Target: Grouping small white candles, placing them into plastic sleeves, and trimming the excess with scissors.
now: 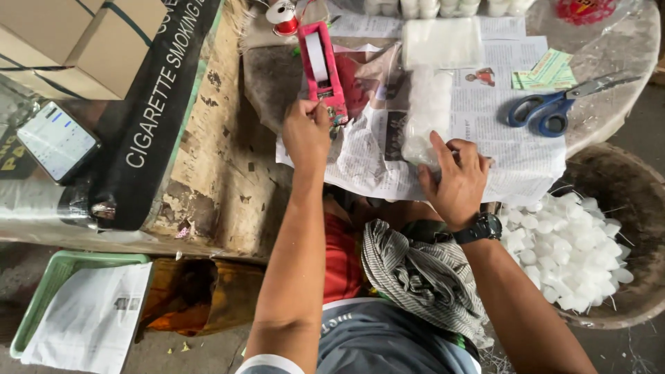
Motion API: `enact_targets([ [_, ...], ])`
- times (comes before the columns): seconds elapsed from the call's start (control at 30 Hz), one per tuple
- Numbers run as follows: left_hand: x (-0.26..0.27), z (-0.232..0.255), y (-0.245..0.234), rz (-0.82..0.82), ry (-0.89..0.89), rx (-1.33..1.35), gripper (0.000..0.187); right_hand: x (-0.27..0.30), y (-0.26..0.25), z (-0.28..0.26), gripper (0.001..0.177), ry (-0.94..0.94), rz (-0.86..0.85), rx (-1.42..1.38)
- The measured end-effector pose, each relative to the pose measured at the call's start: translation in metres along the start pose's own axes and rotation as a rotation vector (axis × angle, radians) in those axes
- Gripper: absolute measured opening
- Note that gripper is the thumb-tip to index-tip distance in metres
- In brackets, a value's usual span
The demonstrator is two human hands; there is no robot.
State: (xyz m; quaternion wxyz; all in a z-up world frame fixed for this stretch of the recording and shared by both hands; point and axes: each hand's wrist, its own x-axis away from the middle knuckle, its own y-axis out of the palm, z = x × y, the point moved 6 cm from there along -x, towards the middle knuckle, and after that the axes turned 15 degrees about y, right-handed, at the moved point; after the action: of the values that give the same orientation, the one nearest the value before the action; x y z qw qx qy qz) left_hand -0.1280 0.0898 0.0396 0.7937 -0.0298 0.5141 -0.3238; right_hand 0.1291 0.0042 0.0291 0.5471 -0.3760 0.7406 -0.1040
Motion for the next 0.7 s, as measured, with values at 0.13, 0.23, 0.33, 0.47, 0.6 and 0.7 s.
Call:
enact_targets([
  [0.13,-0.006,0.005,-0.013,-0.074,0.126,-0.109,0.01,0.001,-0.002,0.0,0.049,-0.003,-0.007,-0.01],
  [0.23,-0.003,0.009,-0.027,-0.187,0.027,0.123,0.008,-0.002,-0.004,-0.002,0.052,-0.006,-0.015,-0.009],
  [0.33,0.013,0.038,-0.032,-0.177,0.094,0.298,0.007,-0.003,-0.002,0.003,0.051,0.021,-0.051,-0.02],
  [0.47,0.056,0.087,-0.01,-0.32,0.179,0.682,0.009,-0.006,-0.005,0.004,0.053,0.062,-0.137,-0.094],
  [0.6,0.071,0.104,0.013,-0.491,0.179,0.832,0.011,-0.009,-0.01,0.002,0.049,0.11,-0.253,-0.157],
  [0.7,0.067,0.111,0.013,-0.474,0.252,0.813,0.007,-0.008,-0.005,0.007,0.043,0.124,-0.295,-0.145],
])
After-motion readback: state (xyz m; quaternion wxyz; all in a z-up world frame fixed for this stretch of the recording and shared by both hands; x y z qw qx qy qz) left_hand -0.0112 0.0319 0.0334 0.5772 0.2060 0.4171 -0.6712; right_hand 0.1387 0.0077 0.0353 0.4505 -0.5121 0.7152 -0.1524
